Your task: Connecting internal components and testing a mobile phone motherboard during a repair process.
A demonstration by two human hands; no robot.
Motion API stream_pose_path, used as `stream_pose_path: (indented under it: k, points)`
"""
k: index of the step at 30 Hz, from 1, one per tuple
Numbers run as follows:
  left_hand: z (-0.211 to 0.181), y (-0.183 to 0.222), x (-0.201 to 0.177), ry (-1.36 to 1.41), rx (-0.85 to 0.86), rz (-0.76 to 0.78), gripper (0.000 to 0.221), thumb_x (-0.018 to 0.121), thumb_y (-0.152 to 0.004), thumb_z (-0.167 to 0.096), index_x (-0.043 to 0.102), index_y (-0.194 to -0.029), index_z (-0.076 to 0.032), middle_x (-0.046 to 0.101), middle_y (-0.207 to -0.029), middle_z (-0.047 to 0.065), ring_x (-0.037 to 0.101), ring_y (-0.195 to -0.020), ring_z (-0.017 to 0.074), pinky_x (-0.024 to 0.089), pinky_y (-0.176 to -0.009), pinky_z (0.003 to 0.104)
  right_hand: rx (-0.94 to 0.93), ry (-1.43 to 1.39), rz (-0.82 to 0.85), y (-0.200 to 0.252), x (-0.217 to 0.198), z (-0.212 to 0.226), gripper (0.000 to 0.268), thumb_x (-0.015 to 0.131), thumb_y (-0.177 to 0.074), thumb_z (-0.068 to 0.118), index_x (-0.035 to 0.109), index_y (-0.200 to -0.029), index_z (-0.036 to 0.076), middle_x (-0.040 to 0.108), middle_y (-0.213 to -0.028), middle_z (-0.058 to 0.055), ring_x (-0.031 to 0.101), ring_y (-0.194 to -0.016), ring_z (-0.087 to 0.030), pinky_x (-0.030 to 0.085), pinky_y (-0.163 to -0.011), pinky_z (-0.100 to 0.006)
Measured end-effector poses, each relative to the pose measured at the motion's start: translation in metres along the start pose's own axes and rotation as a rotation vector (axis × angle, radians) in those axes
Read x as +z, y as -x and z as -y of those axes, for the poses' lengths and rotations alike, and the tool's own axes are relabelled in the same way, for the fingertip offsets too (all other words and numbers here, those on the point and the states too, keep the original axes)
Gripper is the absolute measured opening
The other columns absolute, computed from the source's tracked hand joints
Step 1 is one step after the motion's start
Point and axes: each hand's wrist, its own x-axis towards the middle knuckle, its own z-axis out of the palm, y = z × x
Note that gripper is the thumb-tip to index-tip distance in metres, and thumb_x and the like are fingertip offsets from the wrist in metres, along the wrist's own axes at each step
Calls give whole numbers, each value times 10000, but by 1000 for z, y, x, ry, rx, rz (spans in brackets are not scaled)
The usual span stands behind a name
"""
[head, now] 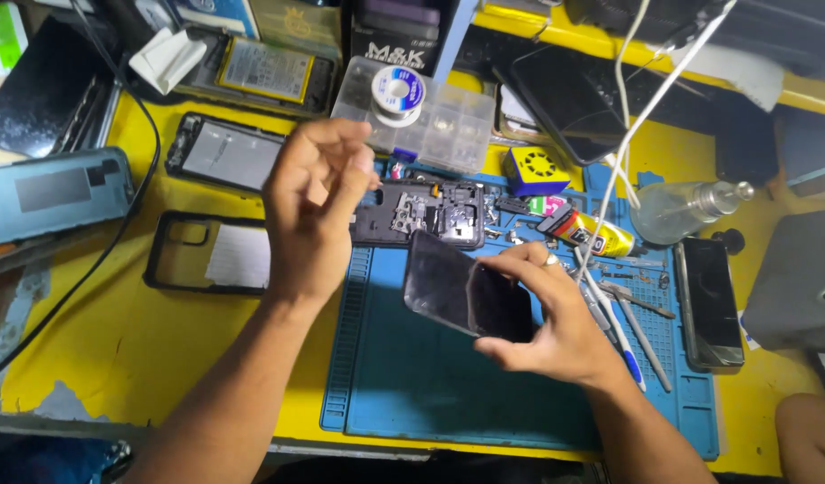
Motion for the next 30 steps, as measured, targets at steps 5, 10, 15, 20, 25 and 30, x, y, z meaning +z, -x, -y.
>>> stream_pose_path:
  k: [5, 10, 15, 20, 25, 30]
  points:
    - [-14, 23, 38, 137, -260, 167, 438, 603, -930, -285, 561, -1308, -69, 636, -1182, 124, 627, -1124, 204, 507, -1006, 312, 32, -325, 7, 2, -11, -4, 708, 742, -842, 484, 602, -1343, 5, 595, -1174, -135, 591, -1093, -241, 494, -957, -341]
    - [-32, 35, 60, 181, -355, 278, 552, 546, -912, -367, 549, -1376, -68, 633, -1278, 142, 652, -1188, 204, 496, -1074, 344, 13, -646, 14, 2, -17, -4, 746, 713, -934, 578, 596, -1359, -23, 538, -1130, -145, 646, -928, -263, 551, -882, -374]
    - [-37, 40, 65, 200, -303, 307, 597, 577, -910, -316, 475, -1448, -76, 550, -1439, 124, 576, -1297, 185, 479, -1098, 321, 14, -728, 0, 0, -20, -1, 708, 691, -949, 599, 646, -1270, -30, 579, -1188, -173, 646, -906, -304, 575, -836, -428]
    - [-38, 40, 64, 81, -220, 371, 613, 577, -890, -208, 451, -1476, -78, 511, -1467, 99, 538, -1344, 203, 486, -1129, 342, 14, -658, -44, 2, -24, -5, 721, 710, -924, 588, 613, -1316, -10, 552, -1174, -133, 646, -928, -252, 572, -873, -374]
    - [-13, 41, 62, 62, -250, 376, 761, 606, -927, -557, 375, -1502, -114, 496, -1498, 212, 604, -1288, 265, 499, -1065, 353, 8, -493, -126, 12, -47, -5, 783, 698, -878, 580, 586, -1335, -47, 533, -1212, -177, 643, -976, -267, 592, -867, -346]
    - [48, 58, 85, -673, 154, 791, 155, 672, -920, -152, 715, -1067, -130, 674, -1030, 89, 699, -879, 376, 541, -566, 519, -71, -237, -356, 21, -72, -8, 785, 691, -849, 531, 568, -1355, -57, 555, -1195, -175, 578, -1143, -258, 514, -980, -324]
